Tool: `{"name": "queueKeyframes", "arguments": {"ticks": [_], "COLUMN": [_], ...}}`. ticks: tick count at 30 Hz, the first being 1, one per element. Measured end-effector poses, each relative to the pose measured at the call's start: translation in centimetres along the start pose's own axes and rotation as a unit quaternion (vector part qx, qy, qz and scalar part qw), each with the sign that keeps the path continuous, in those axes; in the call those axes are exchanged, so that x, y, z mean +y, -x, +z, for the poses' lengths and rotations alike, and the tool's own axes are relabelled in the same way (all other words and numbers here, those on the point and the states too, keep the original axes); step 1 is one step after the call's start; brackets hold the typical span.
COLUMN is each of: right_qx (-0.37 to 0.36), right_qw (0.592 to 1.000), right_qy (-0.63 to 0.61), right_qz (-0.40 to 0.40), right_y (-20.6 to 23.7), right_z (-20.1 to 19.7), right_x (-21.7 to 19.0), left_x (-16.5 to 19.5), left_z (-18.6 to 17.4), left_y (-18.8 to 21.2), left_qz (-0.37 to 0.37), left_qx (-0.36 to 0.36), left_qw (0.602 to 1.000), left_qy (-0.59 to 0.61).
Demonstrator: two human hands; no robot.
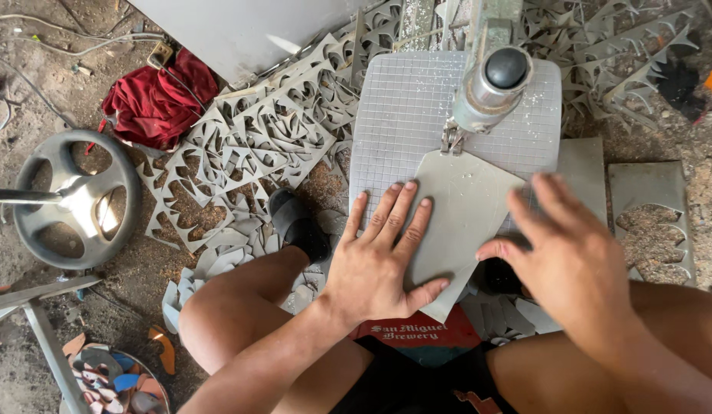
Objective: The person uses a band saw to cut a light gray sole material along a curved line. They guide the material with both hands, rotate it to follow the cut path, and remove the cut piece after completion.
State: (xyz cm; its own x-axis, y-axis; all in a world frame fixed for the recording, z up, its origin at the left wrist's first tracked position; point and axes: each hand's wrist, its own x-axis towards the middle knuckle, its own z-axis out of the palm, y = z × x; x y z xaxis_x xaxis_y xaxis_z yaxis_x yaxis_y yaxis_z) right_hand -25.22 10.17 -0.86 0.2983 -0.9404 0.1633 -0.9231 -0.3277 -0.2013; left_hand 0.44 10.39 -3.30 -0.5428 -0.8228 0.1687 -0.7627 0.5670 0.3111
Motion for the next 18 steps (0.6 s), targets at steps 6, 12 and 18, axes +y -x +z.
{"name": "queueKeyframes", "arguments": {"ticks": [6, 12, 18], "right_qx": [-0.022, -0.022, -0.029], "right_qw": [0.998, 0.998, 0.998], "right_qy": [0.009, -0.032, -0.033], "right_qz": [-0.049, -0.045, -0.042], "right_y": [1.1, 0.3, -0.4], "right_z": [1.1, 1.9, 2.1], "right_x": [-1.1, -1.3, -1.1], "left_x": [-0.2, -1.5, -1.8], "left_z": [-0.2, 0.1, 0.3], "left_y": [-0.5, -1.0, -1.4], "left_qz": [0.035, 0.050, 0.037], "left_qx": [-0.030, 0.010, 0.009], "left_qw": [0.998, 0.998, 0.998], "left_qy": [-0.030, 0.030, 0.040]}}
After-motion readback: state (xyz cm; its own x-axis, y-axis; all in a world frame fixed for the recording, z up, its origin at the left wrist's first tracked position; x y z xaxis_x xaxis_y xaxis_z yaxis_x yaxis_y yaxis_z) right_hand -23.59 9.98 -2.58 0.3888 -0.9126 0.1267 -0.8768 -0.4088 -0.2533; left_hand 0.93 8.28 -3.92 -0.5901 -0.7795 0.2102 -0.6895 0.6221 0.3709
